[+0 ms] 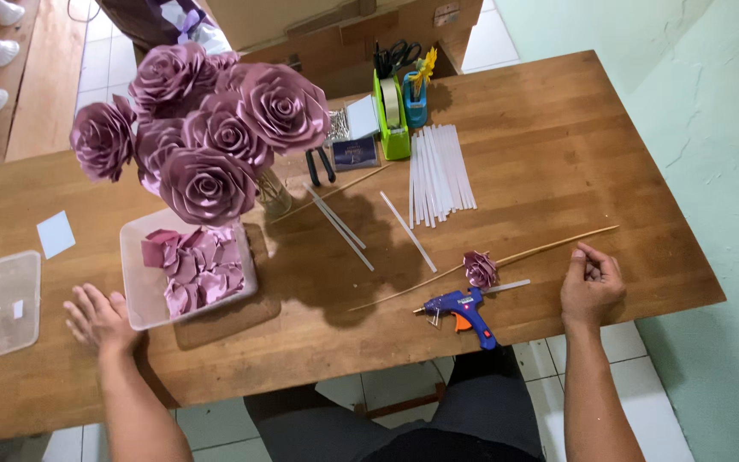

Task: The person assembles a paper rose by attaching pre-cut pink petals to a wooden stick using a hot glue gun. They repeatedly apply glue to the petals and wrap them around the central bud, shaping the flower with their hands. The finished rose is placed on the table.

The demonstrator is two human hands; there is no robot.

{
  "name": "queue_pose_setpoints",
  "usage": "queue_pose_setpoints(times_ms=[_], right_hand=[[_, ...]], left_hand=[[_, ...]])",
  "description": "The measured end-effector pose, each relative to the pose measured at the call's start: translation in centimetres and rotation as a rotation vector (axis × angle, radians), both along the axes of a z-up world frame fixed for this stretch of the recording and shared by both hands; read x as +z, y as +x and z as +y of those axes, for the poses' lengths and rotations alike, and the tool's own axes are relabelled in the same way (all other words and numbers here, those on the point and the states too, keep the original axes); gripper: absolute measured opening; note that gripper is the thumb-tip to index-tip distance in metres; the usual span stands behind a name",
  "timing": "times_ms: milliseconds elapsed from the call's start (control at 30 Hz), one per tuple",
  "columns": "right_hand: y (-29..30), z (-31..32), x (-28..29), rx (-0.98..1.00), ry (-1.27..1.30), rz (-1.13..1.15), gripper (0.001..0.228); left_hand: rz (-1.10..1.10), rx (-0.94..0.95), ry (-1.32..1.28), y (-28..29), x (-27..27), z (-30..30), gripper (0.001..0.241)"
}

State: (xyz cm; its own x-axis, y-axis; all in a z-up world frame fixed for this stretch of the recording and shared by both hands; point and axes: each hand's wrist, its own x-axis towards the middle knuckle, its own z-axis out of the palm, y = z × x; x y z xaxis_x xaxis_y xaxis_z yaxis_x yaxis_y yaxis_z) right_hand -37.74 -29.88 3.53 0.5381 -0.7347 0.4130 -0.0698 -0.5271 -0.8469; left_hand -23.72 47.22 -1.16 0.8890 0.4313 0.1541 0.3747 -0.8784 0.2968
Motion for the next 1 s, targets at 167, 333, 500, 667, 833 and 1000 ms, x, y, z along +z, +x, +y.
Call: queue_pose_setpoints(times_ms=[167, 333, 500, 667, 833, 1000], right_hand=[[0.1, -0.8, -1.2, 0.02, -0.016, -0.034, 0.011], [0.1, -0.1, -0.3, 0.023, 0.046, -0.045, 0.01], [0.1, -1.1, -1.8, 0.029, 0.053, -0.04, 0.011], [0.1, -0.4, -0.8, 0.03, 0.056, -0.058, 0.01], [0.1, -1.0, -1.7, 0.056, 0.144, -0.17, 0.012], [-0.2, -0.9, -1.9, 0.051, 0.166, -0.181, 0.012]], left_hand=[[-0.089, -0.045, 0.19, -7.9, 2.0, -6.7, 0.063], [0.086, 0.133, 0.016, -14.0, 3.8, -15.8, 0.073], [0.27, -0.098, 0.075, -17.4, 0.7, -20.9, 0.08], [0.499, -0.106, -0.512, -13.5, 16.3, -27.1, 0.023], [-0.436, -0.336, 0.075, -2.4, 13.5, -18.9, 0.019], [0.247, -0.204, -0.061, 4.6, 11.8, -16.0, 0.052]])
